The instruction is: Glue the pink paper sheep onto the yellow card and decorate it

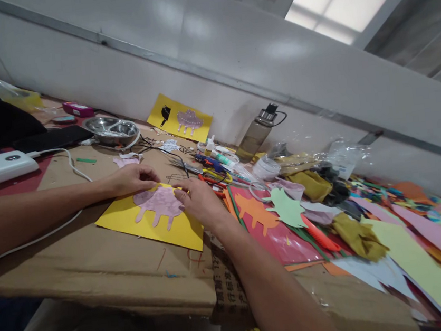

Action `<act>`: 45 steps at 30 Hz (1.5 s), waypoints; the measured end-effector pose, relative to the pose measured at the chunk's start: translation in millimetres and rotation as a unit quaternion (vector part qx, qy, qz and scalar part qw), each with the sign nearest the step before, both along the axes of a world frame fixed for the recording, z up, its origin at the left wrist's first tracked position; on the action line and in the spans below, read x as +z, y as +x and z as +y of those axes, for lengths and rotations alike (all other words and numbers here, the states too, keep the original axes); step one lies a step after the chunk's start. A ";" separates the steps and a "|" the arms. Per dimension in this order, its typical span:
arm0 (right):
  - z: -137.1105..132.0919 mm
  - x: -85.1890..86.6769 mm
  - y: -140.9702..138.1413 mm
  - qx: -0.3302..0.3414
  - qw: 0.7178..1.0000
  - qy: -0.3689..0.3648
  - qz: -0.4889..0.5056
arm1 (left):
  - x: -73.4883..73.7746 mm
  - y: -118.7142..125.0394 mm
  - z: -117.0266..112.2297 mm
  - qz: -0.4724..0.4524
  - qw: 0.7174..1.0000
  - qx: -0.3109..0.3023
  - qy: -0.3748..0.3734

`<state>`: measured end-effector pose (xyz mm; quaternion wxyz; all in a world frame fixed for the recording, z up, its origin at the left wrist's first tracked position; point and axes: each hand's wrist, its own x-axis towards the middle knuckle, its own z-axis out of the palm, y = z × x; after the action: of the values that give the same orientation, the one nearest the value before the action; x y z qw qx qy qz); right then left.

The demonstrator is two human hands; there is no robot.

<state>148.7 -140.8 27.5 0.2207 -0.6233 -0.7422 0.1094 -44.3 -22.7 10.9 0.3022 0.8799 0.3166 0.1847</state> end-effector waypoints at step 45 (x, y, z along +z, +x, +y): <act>0.9 -15.5 -3.0 0.022 0.993 -0.044 -0.109 | -4.3 -6.6 14.1 0.010 0.995 -0.082 0.063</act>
<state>145.7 -139.8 12.0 0.1087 -0.6238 -0.7700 0.0783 -50.8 -8.6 6.5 0.2572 0.9219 0.2346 0.1701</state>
